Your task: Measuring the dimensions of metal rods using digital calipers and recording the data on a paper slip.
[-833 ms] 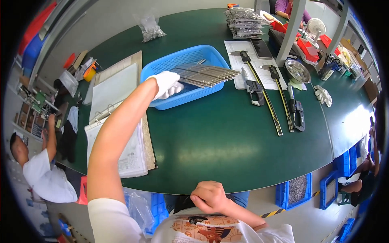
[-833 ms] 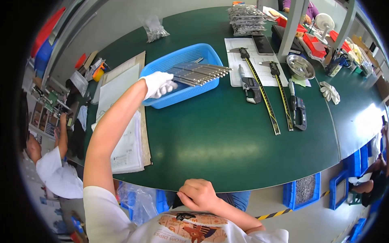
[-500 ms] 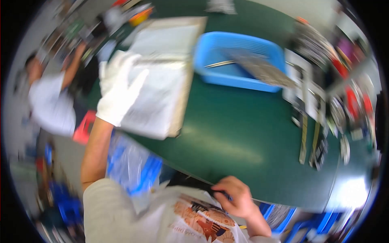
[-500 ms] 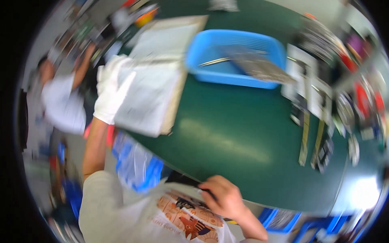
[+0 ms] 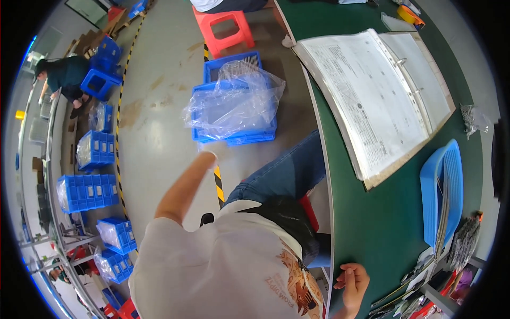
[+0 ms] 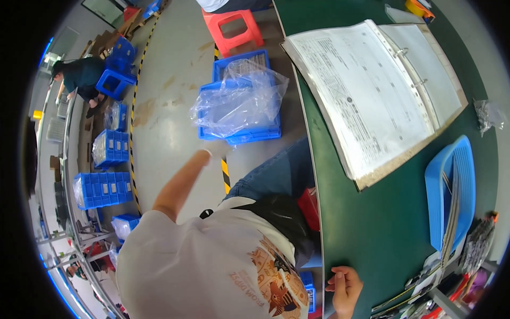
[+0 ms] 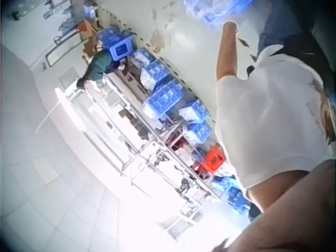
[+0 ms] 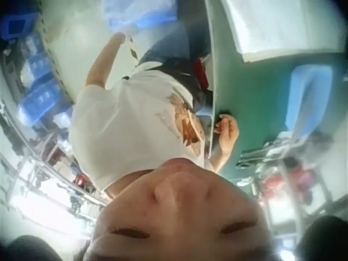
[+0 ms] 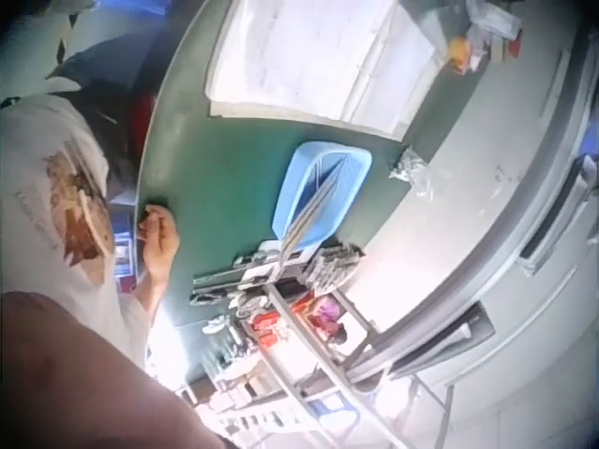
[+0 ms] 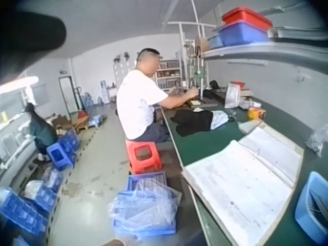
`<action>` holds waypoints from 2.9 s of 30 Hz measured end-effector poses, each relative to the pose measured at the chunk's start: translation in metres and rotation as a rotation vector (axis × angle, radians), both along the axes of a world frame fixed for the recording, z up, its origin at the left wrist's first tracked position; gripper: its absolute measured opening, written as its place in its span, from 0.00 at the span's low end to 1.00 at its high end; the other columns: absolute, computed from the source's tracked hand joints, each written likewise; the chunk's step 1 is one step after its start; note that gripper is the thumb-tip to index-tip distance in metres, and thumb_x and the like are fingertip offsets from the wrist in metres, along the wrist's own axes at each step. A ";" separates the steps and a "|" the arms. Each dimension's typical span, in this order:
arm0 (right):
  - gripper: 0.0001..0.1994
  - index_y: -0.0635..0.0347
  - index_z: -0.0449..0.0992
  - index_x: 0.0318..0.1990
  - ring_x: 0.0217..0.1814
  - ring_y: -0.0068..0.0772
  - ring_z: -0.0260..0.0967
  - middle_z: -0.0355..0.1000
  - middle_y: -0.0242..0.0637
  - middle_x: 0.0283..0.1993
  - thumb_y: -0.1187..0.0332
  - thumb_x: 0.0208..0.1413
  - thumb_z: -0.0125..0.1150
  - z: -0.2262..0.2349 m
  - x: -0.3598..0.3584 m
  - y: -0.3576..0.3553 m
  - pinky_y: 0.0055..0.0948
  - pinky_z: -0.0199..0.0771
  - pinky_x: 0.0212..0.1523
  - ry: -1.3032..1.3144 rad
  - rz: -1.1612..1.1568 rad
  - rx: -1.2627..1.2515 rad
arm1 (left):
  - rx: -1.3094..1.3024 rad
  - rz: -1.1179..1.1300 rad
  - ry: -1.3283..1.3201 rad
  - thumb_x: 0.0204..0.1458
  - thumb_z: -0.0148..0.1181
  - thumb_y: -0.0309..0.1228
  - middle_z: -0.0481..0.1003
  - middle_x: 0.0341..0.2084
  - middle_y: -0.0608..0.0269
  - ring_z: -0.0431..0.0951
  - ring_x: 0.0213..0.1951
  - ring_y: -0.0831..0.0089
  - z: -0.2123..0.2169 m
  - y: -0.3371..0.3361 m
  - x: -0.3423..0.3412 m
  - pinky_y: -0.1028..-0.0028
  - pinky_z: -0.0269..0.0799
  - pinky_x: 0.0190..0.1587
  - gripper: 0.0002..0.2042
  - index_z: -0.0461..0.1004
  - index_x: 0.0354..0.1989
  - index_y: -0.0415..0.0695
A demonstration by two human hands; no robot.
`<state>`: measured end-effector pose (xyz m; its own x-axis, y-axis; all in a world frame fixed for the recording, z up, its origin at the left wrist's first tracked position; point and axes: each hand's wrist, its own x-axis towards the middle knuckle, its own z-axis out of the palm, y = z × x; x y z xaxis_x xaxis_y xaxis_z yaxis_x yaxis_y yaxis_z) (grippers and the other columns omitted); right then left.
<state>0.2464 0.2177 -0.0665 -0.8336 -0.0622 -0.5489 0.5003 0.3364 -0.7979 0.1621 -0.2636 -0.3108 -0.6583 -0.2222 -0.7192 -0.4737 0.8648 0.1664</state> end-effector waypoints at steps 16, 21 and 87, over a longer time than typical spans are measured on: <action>0.09 0.65 0.64 0.22 0.16 0.21 0.52 0.59 0.33 0.17 0.72 0.53 0.45 -0.023 -0.059 -0.071 0.22 0.50 0.17 0.598 0.109 0.596 | 0.562 0.480 -0.030 0.50 0.43 0.30 0.75 0.28 0.53 0.77 0.31 0.60 -0.195 0.100 -0.002 0.66 0.71 0.32 0.10 0.69 0.37 0.41; 0.08 0.65 0.64 0.21 0.14 0.28 0.55 0.59 0.36 0.15 0.73 0.50 0.46 -0.026 -0.074 -0.083 0.26 0.51 0.16 0.694 0.153 0.623 | 0.269 0.038 0.239 0.54 0.34 0.39 0.75 0.26 0.56 0.74 0.27 0.59 -0.205 0.109 -0.008 0.67 0.69 0.30 0.16 0.69 0.34 0.45; 0.06 0.65 0.65 0.23 0.18 0.35 0.56 0.61 0.39 0.19 0.75 0.50 0.46 -0.031 -0.070 -0.088 0.28 0.53 0.19 0.793 0.117 0.625 | 1.010 1.986 0.424 0.49 0.42 0.47 0.70 0.16 0.66 0.71 0.16 0.79 0.014 -0.201 -0.031 0.81 0.62 0.13 0.15 0.65 0.25 0.48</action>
<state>0.1767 0.1297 -0.0970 -0.9786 -0.0581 0.1973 -0.1595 0.8200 -0.5497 0.1313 -0.4643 -0.2973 -0.2367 -0.3500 -0.9063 -0.1820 -0.9004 0.3953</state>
